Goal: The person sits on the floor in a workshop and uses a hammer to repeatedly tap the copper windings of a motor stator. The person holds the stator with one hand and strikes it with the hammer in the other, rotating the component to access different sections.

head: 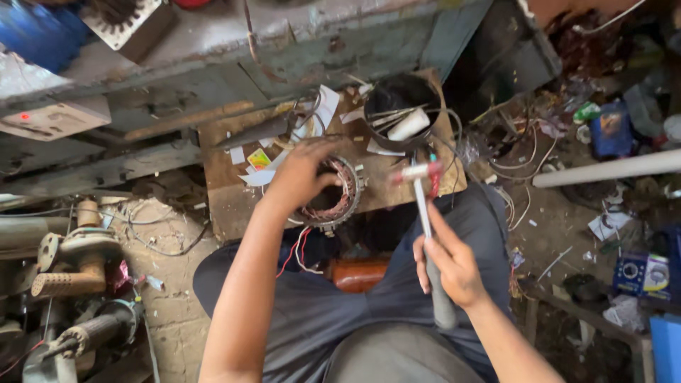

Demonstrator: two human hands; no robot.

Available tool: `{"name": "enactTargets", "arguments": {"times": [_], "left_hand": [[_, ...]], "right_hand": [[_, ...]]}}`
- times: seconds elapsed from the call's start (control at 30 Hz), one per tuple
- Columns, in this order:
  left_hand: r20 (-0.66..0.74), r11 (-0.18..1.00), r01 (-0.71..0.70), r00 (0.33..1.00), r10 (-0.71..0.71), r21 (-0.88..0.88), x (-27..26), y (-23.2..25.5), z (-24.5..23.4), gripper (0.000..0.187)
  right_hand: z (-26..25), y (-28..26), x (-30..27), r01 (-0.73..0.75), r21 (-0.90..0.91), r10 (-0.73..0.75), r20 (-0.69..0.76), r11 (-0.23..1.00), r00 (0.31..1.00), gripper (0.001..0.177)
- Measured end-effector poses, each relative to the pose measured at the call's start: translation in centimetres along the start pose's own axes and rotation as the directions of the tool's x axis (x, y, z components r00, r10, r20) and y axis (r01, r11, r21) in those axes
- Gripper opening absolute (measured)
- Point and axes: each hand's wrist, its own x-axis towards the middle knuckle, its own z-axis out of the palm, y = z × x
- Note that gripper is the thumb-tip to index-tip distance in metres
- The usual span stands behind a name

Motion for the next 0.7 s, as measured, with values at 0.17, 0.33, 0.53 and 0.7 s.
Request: {"name": "enactTargets", "arguments": {"times": [0.17, 0.33, 0.53, 0.7], "left_hand": [[0.021, 0.999, -0.017, 1.000, 0.018, -0.045, 0.2, -1.9, 1.1, 0.055], [-0.021, 0.998, -0.042, 0.999, 0.041, -0.054, 0.0, -3.2, 1.8, 0.041], [0.008, 1.000, 0.004, 1.000, -0.004, -0.029, 0.1, -3.2, 1.8, 0.044], [0.033, 0.998, 0.056, 0.998, -0.055, -0.034, 0.4, -2.9, 1.7, 0.045]], "right_hand": [[4.0, -0.3, 2.1, -0.011, -0.086, 0.004, -0.072, 0.996, 0.997, 0.068], [4.6, -1.1, 2.9, -0.300, -0.049, 0.297, -0.046, 0.953, 0.954, 0.064], [6.2, -1.0, 2.2, -0.121, -0.171, 0.079, -0.236, 0.978, 0.969, 0.073], [5.7, -0.7, 1.2, -0.210, -0.098, 0.195, -0.141, 0.973, 0.971, 0.066]]}}
